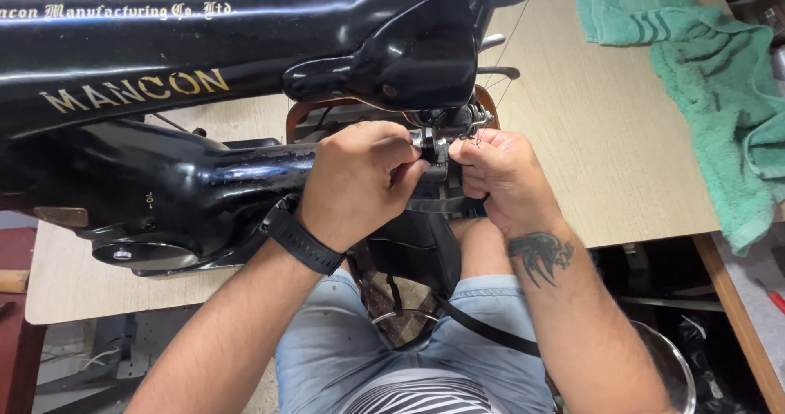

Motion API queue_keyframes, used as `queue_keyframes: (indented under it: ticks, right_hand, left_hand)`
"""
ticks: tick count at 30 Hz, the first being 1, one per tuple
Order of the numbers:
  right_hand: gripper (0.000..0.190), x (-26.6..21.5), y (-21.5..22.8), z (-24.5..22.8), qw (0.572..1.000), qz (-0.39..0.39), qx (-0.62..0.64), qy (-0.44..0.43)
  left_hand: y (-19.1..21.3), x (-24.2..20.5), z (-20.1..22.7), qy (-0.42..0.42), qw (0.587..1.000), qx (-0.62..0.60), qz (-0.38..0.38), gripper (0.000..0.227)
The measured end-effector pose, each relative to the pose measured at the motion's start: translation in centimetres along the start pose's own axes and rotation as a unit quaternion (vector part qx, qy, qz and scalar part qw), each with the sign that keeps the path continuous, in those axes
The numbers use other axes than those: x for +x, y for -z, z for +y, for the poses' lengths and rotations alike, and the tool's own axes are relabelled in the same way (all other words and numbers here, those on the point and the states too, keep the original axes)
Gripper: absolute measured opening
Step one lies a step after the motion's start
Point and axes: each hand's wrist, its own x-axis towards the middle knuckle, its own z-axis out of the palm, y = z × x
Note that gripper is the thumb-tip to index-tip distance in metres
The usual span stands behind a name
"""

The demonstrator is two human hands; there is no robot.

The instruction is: Repairing a black bag by sewing a seam with a heavy-duty machine and then assembling a buckle onto a strap.

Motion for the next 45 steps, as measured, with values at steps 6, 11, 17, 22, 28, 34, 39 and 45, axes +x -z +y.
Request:
queue_keyframes:
  ticks: [6,11,17,22,28,34,39,45]
  right_hand:
    - [0.025,0.4,0.3,0.5,1.000,0.003,0.019,-0.017]
    - [0.025,0.6,0.3,0.6,1.000,0.008,0.021,-0.019]
    - [0.025,1.3,1.1,1.4,1.000,0.006,0.017,-0.016]
    - [0.029,0.2,-0.1,0.1,1.000,0.007,0.022,-0.006]
    - [0.025,1.1,0.7,0.6,1.000,-0.005,0.011,-0.006]
    - [0.023,0.7,0.4,0.0,1.000,-0.009,0.019,-0.009]
    - [0.026,0.7,0.3,0.2,1.000,-0.007,0.025,-0.010]
    - [0.029,1.0,0.0,0.4,0.999,0.002,0.035,-0.018]
  left_hand:
    - [-0.1,0.0,0.0,0.006,1.000,-0.002,0.001,0.014]
    - [-0.2,-0.1,0.0,0.005,1.000,-0.012,0.026,0.016]
    - [0.0,0.0,0.7,0.015,1.000,0.004,0.025,0.017]
    - [0.1,0.1,0.9,0.014,1.000,0.011,0.014,0.015]
    - [0.1,1.0,0.6,0.015,1.000,0.005,0.022,0.015]
    - [-0.1,1.0,-0.5,0.015,0.999,-0.032,-0.002,0.011]
    - [0.2,1.0,-1.2,0.031,0.996,-0.082,-0.019,0.012]
    - [0.4,0.7,-1.8,0.040,0.994,-0.096,-0.035,0.013]
